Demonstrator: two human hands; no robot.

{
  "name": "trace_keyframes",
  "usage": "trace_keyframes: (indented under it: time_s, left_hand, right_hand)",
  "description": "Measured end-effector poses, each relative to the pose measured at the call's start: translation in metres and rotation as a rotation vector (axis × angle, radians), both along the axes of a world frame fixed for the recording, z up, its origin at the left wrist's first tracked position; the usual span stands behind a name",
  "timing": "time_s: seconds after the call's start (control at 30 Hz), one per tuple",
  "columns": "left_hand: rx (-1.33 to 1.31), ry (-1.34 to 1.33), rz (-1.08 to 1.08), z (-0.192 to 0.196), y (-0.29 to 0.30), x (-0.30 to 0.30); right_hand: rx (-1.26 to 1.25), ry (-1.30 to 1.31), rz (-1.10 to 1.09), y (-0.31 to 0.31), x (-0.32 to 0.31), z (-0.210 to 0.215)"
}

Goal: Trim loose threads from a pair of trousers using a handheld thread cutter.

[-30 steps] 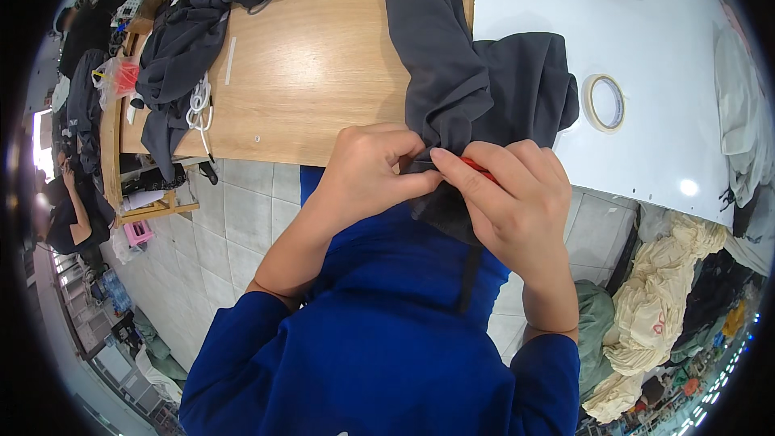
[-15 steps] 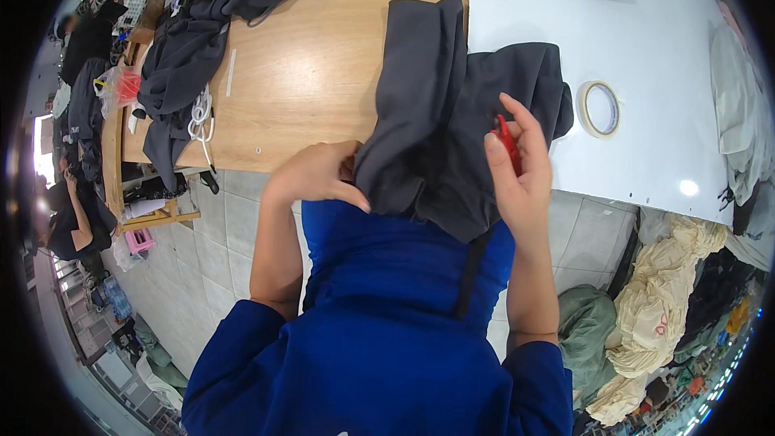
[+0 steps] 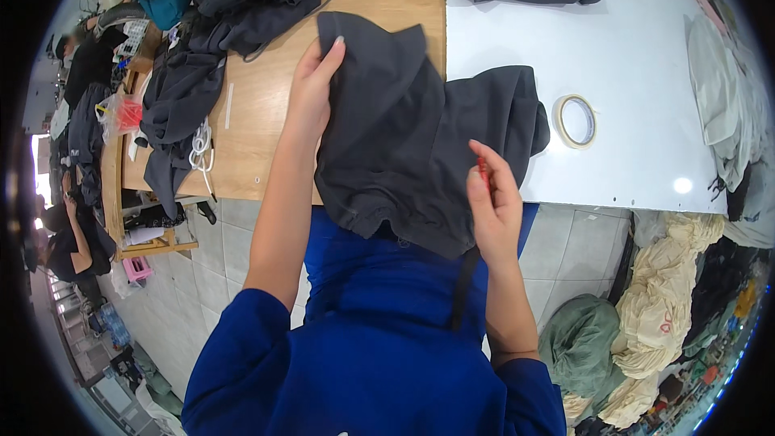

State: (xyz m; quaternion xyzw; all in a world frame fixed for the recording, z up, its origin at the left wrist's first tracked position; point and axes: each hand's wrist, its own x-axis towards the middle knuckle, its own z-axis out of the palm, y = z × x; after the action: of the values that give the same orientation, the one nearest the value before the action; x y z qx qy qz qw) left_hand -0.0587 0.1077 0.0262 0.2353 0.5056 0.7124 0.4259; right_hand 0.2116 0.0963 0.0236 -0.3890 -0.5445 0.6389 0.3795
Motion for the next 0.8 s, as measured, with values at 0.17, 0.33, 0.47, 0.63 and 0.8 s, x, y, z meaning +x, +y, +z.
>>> trace_keyframes:
  time_s: [0.17, 0.33, 0.47, 0.63, 0.8]
  left_hand:
    - [0.462, 0.268, -0.667, 0.017, -0.064, 0.033]
    - [0.085, 0.309, -0.946, -0.002, -0.098, 0.053]
    - [-0.376, 0.323, -0.722, -0.014, -0.104, 0.07]
    - [-0.531, 0.399, -0.609, 0.005, -0.1, 0.087]
    - [-0.441, 0.964, -0.44, -0.022, -0.099, 0.092]
  right_hand:
    - [-0.302, 0.297, -0.092, 0.005, 0.005, 0.001]
    - [-0.389, 0.11, 0.002, 0.01, -0.008, -0.01]
    - [-0.364, -0.031, -0.022, 0.001, -0.021, -0.021]
    - [-0.458, 0.111, -0.056, 0.0, -0.01, -0.023]
    - [-0.324, 0.199, -0.071, -0.006, -0.001, -0.011]
